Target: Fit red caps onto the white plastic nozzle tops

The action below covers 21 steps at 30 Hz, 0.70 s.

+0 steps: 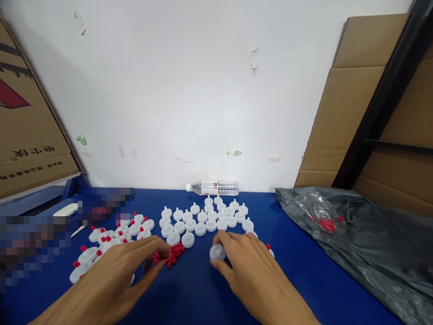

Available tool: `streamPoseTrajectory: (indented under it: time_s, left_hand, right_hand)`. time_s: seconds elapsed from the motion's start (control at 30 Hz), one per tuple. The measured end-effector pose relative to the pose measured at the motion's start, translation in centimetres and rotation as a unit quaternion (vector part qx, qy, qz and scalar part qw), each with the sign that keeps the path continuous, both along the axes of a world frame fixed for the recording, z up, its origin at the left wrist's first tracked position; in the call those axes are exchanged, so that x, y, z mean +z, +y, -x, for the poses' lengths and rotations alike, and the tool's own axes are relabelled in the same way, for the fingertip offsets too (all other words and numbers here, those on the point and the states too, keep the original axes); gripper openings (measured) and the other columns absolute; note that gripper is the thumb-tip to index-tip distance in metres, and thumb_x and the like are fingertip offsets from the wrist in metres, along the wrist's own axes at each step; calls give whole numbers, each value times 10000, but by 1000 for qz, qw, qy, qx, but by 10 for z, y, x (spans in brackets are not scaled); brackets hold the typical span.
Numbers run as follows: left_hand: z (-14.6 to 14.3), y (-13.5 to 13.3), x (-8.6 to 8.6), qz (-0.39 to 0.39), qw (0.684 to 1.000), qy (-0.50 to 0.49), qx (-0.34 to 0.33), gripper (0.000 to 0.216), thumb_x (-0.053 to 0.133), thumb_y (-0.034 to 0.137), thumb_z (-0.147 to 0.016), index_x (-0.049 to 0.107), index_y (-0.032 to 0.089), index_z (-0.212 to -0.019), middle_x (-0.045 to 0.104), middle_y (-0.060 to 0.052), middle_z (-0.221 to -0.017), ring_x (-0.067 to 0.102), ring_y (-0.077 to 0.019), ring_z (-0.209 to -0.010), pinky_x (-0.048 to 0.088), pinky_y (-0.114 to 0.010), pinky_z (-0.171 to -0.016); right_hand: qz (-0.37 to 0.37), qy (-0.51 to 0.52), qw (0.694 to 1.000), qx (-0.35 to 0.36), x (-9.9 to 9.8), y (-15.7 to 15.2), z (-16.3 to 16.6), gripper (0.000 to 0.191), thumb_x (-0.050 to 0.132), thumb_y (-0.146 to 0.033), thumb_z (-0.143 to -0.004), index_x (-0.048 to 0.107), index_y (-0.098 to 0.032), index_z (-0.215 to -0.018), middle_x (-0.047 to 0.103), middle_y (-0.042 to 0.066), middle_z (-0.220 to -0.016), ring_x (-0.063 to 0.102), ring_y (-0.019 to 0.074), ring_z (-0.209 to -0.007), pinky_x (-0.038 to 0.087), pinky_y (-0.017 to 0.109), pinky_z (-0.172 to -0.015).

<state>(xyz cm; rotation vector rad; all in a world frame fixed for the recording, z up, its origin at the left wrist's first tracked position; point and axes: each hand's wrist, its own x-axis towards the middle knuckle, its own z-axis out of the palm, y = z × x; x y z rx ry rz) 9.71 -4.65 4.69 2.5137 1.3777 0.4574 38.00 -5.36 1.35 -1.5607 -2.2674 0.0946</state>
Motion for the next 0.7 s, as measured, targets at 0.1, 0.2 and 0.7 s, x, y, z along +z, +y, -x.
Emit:
streamPoseTrajectory:
  time_s: [0.1,0.2,0.7]
  left_hand:
    - [-4,-2,0,-45,998,-43,-24,268,427,268,-1105,631,378,-1239,740,64,-1098,723,-144,-923,478,-301,-812]
    - [-8,-4,1,-67,992,-96,-55,304,469,257,-1109,647,413,-1299,758,77,-1078,734,-121,-881,510,-243,-768]
    - [-14,-4,4,-109,964,-229,-80,242,681,192,-1012,753,405,-1101,834,167,-987,804,-81,-825,557,-114,-756]
  right_hand:
    - [-10,35,999,15,9,-9,14,197,629,-270,-1006,657,-344,-1187,738,-25,-1100,699,276,-1025,542,432,-848]
    - [-43,77,995,48,12,-18,29,213,673,-278,-968,682,-343,-1171,733,-31,-1148,706,261,-1078,563,463,-930]
    - [-74,106,986,103,31,-17,42,337,854,-166,-847,701,-288,-1121,731,-48,-1079,726,210,-991,580,381,-879]
